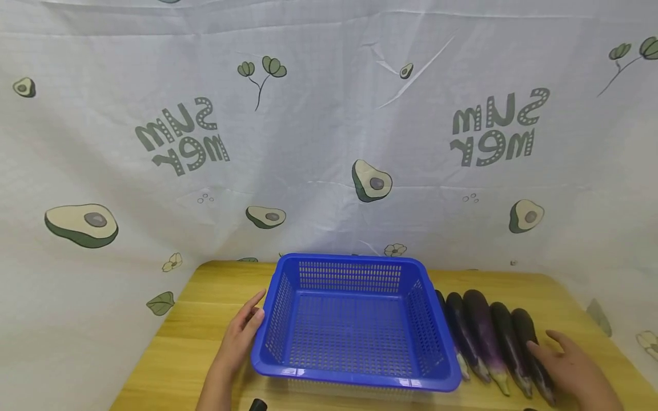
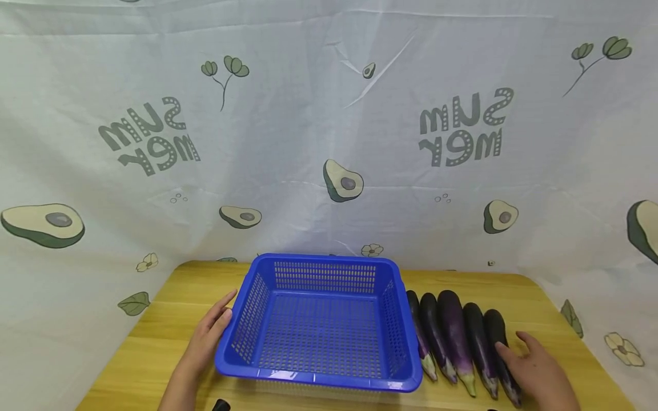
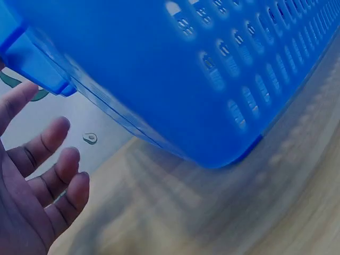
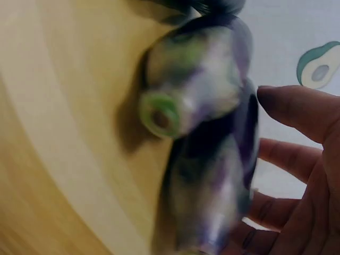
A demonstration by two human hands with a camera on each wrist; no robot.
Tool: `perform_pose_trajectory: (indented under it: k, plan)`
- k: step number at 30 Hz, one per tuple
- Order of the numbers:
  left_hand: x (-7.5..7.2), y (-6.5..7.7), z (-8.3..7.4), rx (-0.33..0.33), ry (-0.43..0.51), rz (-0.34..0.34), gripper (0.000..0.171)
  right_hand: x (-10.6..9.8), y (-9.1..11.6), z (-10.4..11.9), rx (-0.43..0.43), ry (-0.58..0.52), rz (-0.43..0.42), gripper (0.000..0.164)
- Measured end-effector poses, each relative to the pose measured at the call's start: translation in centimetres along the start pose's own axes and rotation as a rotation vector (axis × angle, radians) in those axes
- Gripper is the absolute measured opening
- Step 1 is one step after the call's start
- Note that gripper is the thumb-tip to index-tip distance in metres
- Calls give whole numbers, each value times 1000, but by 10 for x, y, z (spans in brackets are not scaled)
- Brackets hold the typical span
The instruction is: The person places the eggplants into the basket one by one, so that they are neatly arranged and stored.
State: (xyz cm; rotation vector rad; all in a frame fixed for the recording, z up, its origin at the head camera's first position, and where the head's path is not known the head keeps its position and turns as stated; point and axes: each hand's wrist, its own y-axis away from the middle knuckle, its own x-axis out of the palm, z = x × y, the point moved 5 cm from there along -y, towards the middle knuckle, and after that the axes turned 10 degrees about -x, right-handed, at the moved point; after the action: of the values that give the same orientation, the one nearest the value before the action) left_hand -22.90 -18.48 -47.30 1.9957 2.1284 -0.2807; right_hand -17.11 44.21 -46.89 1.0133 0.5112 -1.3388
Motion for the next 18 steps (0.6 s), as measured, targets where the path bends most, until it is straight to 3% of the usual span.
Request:
perform_pose_trajectory:
  k: [9, 18]
  plan:
    - [9, 2, 2, -16, 228, 84, 46, 3, -1, 9, -103, 33, -8, 90]
    - [18, 2, 0, 18, 290, 127, 47, 4, -5, 10, -89, 29, -30, 87]
